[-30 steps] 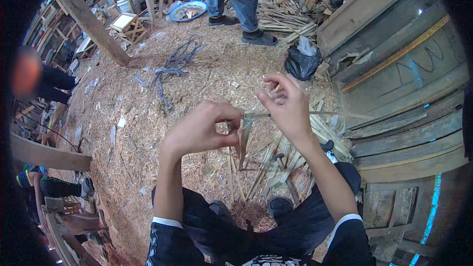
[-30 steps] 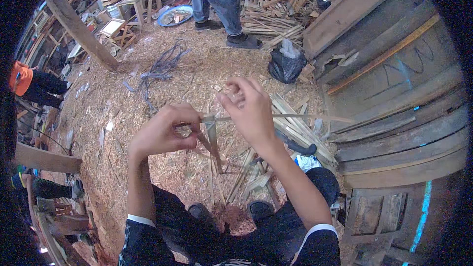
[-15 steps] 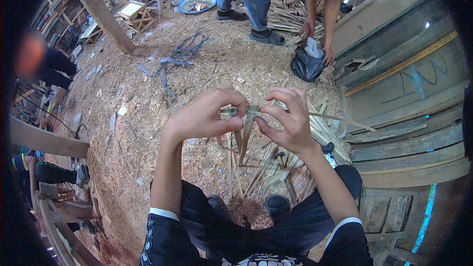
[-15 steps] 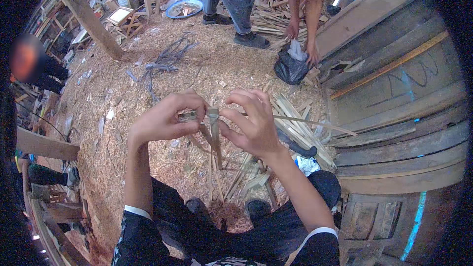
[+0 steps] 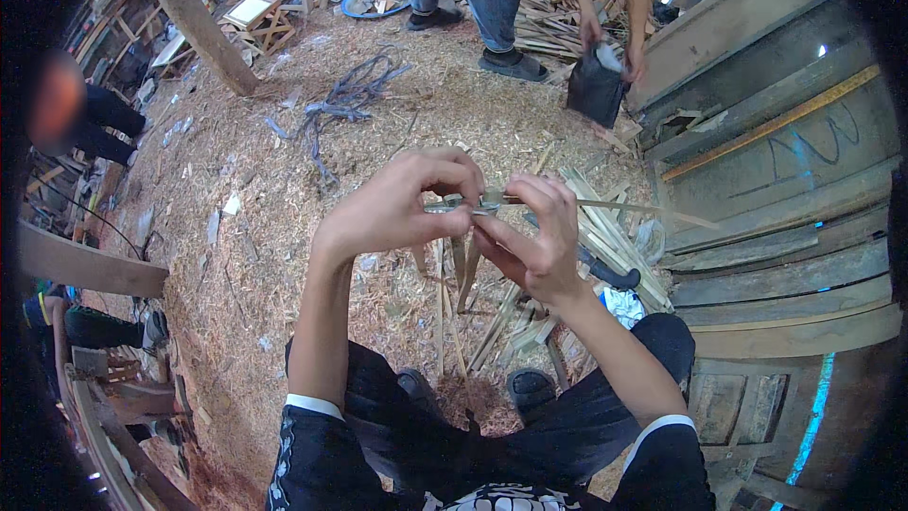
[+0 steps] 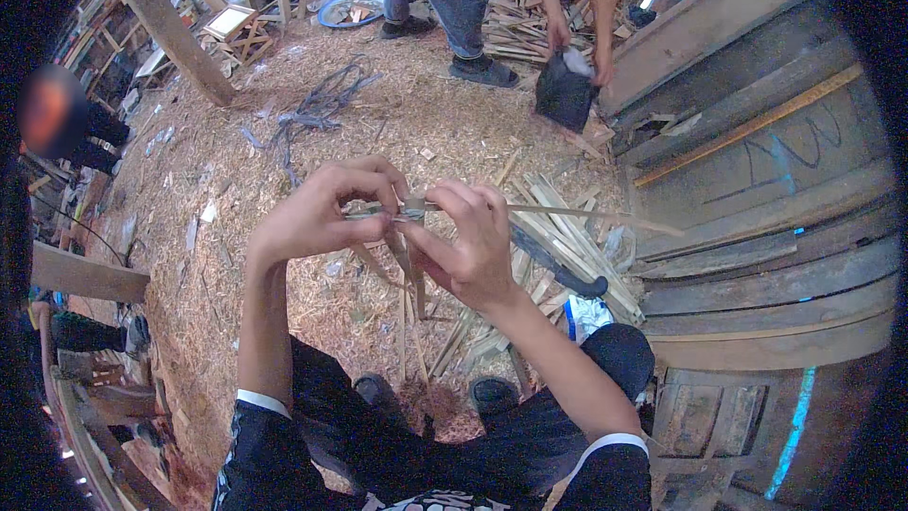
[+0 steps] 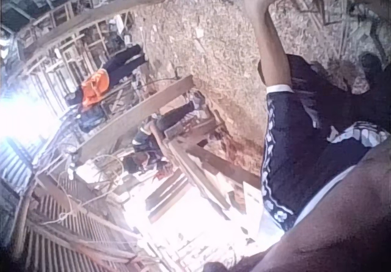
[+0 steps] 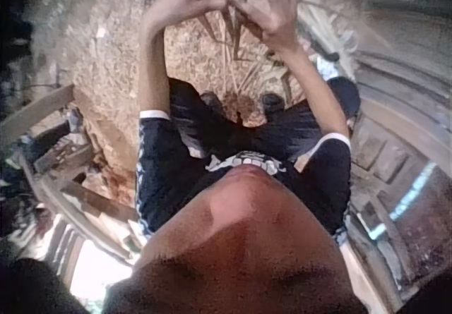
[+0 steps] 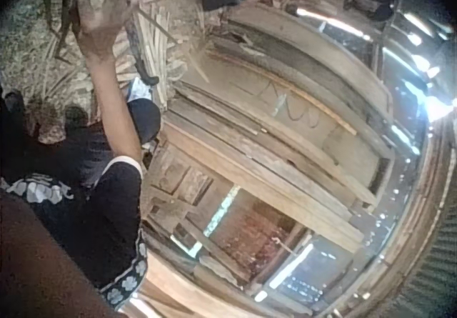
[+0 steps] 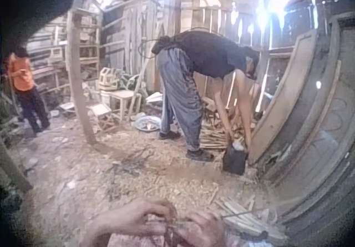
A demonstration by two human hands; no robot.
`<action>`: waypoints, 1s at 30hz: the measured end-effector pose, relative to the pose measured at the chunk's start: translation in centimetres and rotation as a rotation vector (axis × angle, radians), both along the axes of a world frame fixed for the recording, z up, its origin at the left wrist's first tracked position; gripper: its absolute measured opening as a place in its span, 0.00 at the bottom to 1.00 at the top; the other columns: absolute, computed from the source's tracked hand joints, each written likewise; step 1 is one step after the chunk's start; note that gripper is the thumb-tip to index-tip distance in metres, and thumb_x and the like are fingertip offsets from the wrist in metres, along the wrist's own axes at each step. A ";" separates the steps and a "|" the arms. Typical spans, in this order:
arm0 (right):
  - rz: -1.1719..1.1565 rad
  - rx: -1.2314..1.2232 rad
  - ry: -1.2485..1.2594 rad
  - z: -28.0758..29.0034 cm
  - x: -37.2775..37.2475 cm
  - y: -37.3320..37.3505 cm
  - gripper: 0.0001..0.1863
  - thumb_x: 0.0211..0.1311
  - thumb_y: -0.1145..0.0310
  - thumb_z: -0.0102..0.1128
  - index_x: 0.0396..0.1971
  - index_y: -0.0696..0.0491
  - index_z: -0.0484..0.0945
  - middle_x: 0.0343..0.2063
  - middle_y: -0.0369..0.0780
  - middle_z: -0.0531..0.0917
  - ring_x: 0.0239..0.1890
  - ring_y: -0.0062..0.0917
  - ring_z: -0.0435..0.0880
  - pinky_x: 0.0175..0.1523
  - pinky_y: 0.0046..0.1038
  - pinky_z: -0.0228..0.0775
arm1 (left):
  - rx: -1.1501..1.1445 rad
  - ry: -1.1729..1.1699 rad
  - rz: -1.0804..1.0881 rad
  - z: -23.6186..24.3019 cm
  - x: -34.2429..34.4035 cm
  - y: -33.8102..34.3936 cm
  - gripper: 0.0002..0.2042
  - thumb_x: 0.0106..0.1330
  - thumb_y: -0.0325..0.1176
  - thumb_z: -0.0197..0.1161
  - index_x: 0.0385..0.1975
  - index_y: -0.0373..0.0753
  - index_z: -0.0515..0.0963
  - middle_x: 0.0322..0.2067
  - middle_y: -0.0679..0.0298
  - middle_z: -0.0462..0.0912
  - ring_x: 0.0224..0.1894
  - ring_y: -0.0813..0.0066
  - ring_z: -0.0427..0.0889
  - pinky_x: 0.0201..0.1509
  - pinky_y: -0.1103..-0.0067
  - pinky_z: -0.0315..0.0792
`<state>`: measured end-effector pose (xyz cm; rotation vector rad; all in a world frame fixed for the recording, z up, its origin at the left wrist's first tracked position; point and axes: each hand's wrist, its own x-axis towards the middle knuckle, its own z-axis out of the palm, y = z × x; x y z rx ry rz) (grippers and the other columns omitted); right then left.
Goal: Manually weaving thin bamboo or wood strips together to create a flat structure.
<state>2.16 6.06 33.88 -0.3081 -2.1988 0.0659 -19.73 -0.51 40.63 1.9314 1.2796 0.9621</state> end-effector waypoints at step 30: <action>0.006 -0.298 0.226 0.2 0.1 1.3 0.12 0.57 0.72 0.71 0.39 0.51 0.79 0.48 0.40 0.79 0.56 0.37 0.79 0.68 0.53 0.58 | 0.760 0.688 0.590 -3.0 6.3 -1.9 0.09 0.55 0.37 0.70 0.32 0.49 0.77 0.42 0.72 0.79 0.50 0.75 0.78 0.64 0.62 0.59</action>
